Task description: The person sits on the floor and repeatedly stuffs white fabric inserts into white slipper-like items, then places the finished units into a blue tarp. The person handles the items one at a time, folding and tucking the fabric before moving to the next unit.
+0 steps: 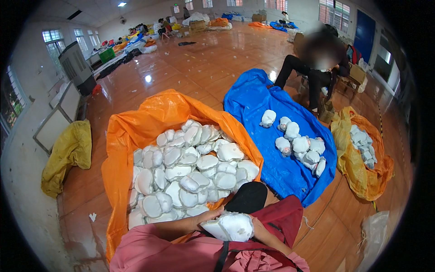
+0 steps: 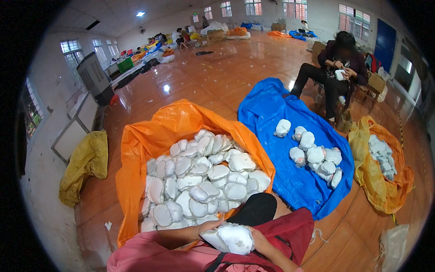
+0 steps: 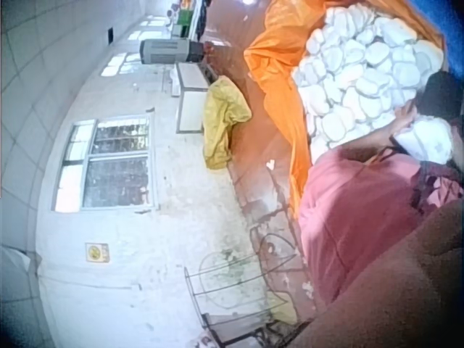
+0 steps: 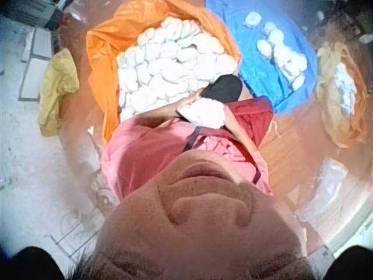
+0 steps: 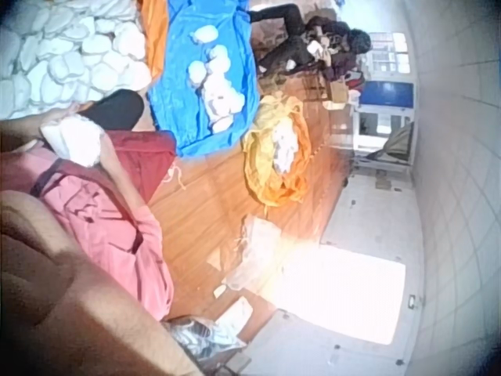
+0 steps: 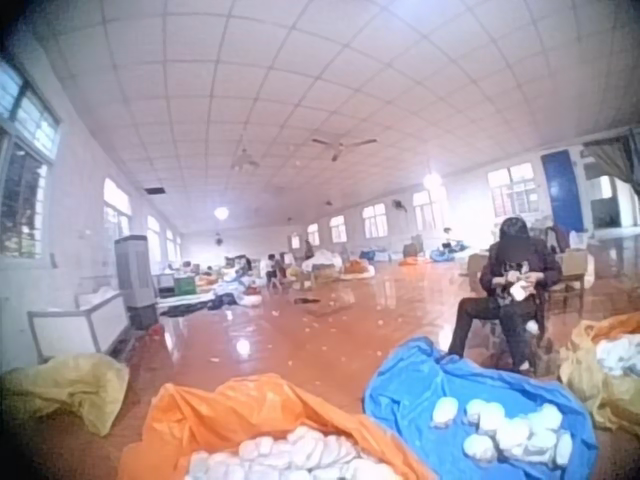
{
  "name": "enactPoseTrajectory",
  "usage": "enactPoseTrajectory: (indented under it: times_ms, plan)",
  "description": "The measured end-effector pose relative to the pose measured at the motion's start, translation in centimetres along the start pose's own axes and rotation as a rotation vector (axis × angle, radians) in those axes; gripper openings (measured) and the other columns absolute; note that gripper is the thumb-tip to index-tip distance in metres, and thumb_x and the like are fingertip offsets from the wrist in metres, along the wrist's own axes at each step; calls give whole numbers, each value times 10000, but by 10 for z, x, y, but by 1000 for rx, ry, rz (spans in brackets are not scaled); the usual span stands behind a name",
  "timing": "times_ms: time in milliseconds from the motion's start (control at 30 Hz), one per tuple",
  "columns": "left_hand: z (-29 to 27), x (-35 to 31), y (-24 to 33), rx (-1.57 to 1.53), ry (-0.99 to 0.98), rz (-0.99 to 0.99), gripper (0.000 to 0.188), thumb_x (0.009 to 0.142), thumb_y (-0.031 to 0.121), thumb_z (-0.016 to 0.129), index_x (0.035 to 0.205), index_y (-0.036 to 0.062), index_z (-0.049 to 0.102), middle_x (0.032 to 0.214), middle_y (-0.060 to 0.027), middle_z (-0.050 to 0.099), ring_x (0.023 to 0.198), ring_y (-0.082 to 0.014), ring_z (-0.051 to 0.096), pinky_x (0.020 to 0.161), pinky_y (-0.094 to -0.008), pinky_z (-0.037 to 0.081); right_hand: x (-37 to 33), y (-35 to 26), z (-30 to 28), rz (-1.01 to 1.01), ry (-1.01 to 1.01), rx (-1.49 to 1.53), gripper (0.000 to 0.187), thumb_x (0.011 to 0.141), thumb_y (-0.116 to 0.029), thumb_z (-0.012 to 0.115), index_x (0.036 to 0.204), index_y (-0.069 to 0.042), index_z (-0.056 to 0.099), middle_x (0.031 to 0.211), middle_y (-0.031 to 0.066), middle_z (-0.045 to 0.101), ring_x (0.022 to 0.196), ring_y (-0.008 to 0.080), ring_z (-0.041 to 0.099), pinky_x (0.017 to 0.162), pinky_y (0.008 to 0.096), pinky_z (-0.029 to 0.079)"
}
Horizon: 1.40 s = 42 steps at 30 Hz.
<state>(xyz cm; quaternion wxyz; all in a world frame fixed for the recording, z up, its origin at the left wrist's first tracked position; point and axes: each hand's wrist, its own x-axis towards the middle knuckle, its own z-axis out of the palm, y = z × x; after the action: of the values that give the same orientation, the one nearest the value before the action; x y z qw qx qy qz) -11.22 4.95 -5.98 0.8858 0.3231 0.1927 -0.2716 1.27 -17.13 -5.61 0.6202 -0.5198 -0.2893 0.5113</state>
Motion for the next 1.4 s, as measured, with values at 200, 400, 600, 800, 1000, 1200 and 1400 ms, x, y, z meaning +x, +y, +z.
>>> enactPoseTrajectory:
  times_ms: [200,400,600,800,1000,1200,1400]
  plan:
    - [-5,8,-6,-65,-54,62,623,960,552,386,1260,20,511,1132,-95,626,981,-154,629,879,-314,502,4,-13,8,-18,-70,28,848,875,-691,417,1234,70,522,1114,122,640,981,184,631,859,312,500]
    - [11,-2,0,114,-48,70,606,968,532,395,1199,-1,567,1074,-74,646,950,-114,619,833,-277,496,2,4,2,-95,-43,5,782,899,-651,423,1126,79,588,1001,114,669,888,176,643,792,299,507]
    - [-4,4,-2,272,-58,76,563,979,495,423,1163,-6,601,1016,-43,648,858,-87,604,740,-234,477,4,11,2,-130,-33,6,732,892,-614,477,1064,85,611,920,108,676,818,170,645,736,295,511]
    - [-17,9,-6,284,-105,103,512,968,441,491,1183,-13,591,1033,-32,635,908,-88,582,796,-256,457,5,23,-9,40,-82,27,657,876,-538,553,1165,51,572,1054,72,639,941,142,596,833,279,474]
    - [7,-1,14,209,-208,46,626,884,419,621,1306,-24,484,1158,-61,600,1079,-132,564,937,-271,432,-5,-14,-21,144,-332,163,832,764,-545,724,1323,5,446,1252,42,542,1130,123,495,971,287,395]
    - [19,-4,28,219,-202,-16,747,824,443,677,1357,-7,411,1233,-99,554,1114,-163,556,958,-290,432,1,-29,-14,144,-319,107,397,815,-166,700,1129,-28,500,999,8,553,965,86,500,844,248,430]
    - [48,0,66,313,-201,-191,463,835,207,693,1210,27,489,1073,-54,580,998,-131,582,857,-264,472,27,-29,-11,184,-241,-240,411,745,-135,785,1046,-7,536,947,32,558,911,116,515,788,255,443]
